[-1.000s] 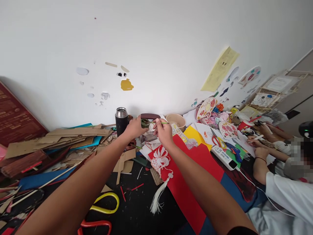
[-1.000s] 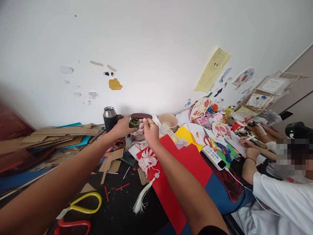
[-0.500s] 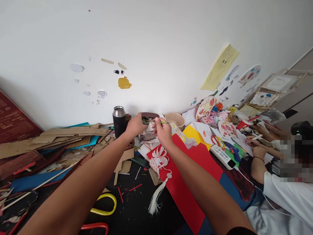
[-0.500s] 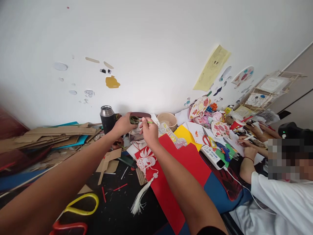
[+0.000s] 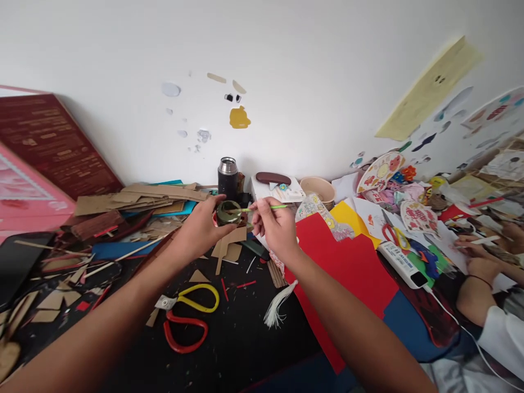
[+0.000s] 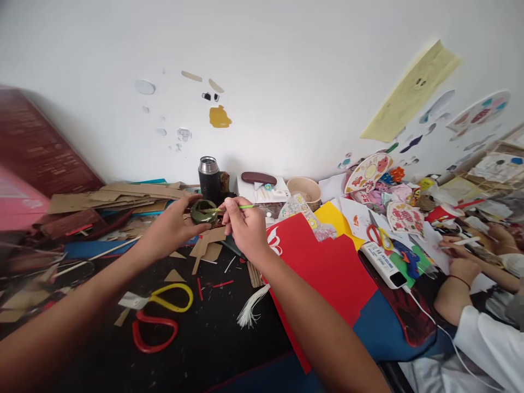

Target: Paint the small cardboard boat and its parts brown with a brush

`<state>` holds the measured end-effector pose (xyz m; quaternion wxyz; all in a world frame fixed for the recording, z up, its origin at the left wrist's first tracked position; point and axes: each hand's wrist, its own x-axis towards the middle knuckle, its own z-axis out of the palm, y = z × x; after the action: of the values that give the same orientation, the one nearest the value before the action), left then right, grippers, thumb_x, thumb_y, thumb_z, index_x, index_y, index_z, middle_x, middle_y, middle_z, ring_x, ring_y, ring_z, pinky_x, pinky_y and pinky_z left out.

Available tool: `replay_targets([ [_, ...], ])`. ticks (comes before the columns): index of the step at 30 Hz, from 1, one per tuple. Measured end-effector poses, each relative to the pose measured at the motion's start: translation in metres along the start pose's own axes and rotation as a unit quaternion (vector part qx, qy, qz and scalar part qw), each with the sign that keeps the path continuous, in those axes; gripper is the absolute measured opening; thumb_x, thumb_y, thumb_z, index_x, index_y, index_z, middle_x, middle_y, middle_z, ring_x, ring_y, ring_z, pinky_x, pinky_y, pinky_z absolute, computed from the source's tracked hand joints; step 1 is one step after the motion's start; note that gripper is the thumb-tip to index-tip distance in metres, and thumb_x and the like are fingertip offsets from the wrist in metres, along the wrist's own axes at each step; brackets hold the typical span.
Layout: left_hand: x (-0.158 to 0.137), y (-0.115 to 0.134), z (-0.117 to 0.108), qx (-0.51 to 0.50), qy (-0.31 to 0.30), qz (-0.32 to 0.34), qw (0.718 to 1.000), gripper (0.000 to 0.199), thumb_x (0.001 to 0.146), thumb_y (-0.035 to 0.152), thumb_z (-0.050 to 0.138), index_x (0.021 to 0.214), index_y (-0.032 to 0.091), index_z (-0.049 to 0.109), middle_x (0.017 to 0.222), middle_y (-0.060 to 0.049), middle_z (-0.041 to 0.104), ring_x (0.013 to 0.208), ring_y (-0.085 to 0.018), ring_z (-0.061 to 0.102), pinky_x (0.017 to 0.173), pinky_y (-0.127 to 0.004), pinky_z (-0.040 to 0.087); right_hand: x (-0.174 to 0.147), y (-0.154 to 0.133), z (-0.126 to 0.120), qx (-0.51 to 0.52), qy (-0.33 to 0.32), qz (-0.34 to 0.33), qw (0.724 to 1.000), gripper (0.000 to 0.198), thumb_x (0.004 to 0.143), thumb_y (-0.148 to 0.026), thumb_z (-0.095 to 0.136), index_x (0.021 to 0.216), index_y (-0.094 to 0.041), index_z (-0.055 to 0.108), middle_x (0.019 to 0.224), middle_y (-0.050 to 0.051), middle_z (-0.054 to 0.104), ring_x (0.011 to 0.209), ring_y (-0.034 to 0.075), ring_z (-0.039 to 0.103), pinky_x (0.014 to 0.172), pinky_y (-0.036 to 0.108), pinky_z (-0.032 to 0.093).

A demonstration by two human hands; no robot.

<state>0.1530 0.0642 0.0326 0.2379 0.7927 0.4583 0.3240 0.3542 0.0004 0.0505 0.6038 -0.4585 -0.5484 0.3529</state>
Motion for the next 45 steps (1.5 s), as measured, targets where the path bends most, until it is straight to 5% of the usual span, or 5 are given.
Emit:
replay_targets([
  [4, -0.042, -0.03, -0.003, 0.028, 0.043, -0.05, 0.997, 0.06, 0.082, 0.038, 0.083, 0.137, 0.024, 0.065, 0.134, -0.013, 0.077, 0.127, -0.038, 0.071, 0.109, -0.052, 0.057, -0.023, 0.016, 0.027, 0.023, -0.036, 0.065, 0.997, 0.055, 0.102, -0.076, 0.06, 0.094, -0.022, 0.071, 0.068, -0.003, 0.064, 0.046, 0.01, 0.061, 0.042, 0.02, 0.041],
  [16, -0.106, -0.06, -0.002, 0.103, 0.085, 0.05, 0.99, 0.052, 0.091, 0.027, 0.076, 0.14, 0.027, 0.058, 0.144, -0.015, 0.07, 0.14, -0.04, 0.061, 0.12, -0.06, 0.047, -0.062, 0.029, 0.057, 0.04, -0.037, 0.141, 0.988, 0.056, 0.098, -0.076, 0.065, 0.094, -0.02, 0.072, 0.069, -0.001, 0.066, 0.045, 0.011, 0.061, 0.038, 0.019, 0.04],
  [33, -0.121, -0.069, 0.0, 0.077, 0.08, 0.037, 0.993, 0.051, 0.091, 0.03, 0.076, 0.139, 0.028, 0.056, 0.136, -0.014, 0.071, 0.133, -0.039, 0.064, 0.117, -0.059, 0.05, -0.066, 0.044, 0.057, 0.083, 0.071, 0.193, 0.975, 0.056, 0.092, -0.078, 0.073, 0.089, -0.022, 0.066, 0.062, 0.0, 0.068, 0.042, 0.015, 0.061, 0.034, 0.022, 0.039],
  [45, -0.122, -0.072, 0.003, 0.066, 0.08, 0.039, 0.994, 0.053, 0.09, 0.027, 0.076, 0.139, 0.027, 0.057, 0.134, -0.014, 0.071, 0.132, -0.039, 0.065, 0.115, -0.059, 0.052, -0.07, 0.032, 0.073, -0.019, -0.052, 0.112, 0.992, 0.054, 0.104, -0.072, 0.06, 0.094, -0.022, 0.075, 0.079, 0.004, 0.072, 0.052, 0.013, 0.066, 0.042, 0.022, 0.043],
])
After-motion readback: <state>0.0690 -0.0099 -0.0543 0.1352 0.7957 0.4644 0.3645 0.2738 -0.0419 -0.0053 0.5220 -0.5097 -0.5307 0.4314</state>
